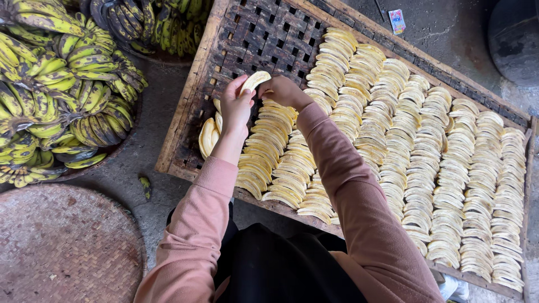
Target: The person sits on the ground in front of a woven bamboo tray and places peeled banana halves one at a time onto the tray, arranging them in neat overlapping rows that fill the empty section of the tray. They take each piece from a small pile at the left edge and lay it into the pattern by hand.
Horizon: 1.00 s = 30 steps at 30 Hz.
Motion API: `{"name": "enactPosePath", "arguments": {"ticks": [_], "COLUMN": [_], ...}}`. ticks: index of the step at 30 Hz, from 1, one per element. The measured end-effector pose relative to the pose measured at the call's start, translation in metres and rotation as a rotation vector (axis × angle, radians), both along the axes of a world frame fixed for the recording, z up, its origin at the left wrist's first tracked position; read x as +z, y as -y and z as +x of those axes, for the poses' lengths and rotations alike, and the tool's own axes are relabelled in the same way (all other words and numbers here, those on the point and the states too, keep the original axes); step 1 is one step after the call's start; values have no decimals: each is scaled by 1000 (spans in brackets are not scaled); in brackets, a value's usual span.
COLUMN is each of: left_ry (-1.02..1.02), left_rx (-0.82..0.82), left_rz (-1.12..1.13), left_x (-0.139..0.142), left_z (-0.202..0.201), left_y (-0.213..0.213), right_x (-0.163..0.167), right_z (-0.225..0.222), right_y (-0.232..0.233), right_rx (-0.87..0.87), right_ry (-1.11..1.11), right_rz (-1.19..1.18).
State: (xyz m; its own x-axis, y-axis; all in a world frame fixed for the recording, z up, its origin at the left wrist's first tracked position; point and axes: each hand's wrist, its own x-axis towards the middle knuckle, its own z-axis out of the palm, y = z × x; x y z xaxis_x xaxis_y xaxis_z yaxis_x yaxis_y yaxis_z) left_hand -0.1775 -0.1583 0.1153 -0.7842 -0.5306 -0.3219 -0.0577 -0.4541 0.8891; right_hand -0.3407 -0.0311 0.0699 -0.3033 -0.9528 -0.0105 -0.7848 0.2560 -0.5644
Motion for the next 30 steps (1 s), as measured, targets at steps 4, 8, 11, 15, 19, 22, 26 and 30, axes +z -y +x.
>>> {"name": "enactPosePath", "arguments": {"ticks": [4, 8, 11, 15, 19, 22, 26, 30], "left_ry": [10, 56, 69, 36, -88, -65, -124, -162], "left_rx": [-9, -103, -145, -34, 131, 170, 173, 196], "left_rz": [-4, -186, -205, -345, -281, -221, -172, -156], "left_x": [5, 7, 10, 19, 31, 36, 32, 30], "left_z": [3, 6, 7, 12, 19, 25, 31, 28], "left_y": [3, 4, -1, 4, 30, 42, 45, 48], "right_x": [30, 75, 81, 41, -11, -21, -10, 11], "right_z": [7, 24, 24, 3, -13, -11, 11, 71], "right_y": [-8, -17, -18, -22, -35, -46, -45, -10], "right_rx": [-189, -279, -77, -201, -502, -585, -623, -466], "right_ry": [426, 1388, 1259, 1051, 703, 448, -149, -139], "right_rz": [-69, -364, -399, -410, -395, -311, -105, -138]}}
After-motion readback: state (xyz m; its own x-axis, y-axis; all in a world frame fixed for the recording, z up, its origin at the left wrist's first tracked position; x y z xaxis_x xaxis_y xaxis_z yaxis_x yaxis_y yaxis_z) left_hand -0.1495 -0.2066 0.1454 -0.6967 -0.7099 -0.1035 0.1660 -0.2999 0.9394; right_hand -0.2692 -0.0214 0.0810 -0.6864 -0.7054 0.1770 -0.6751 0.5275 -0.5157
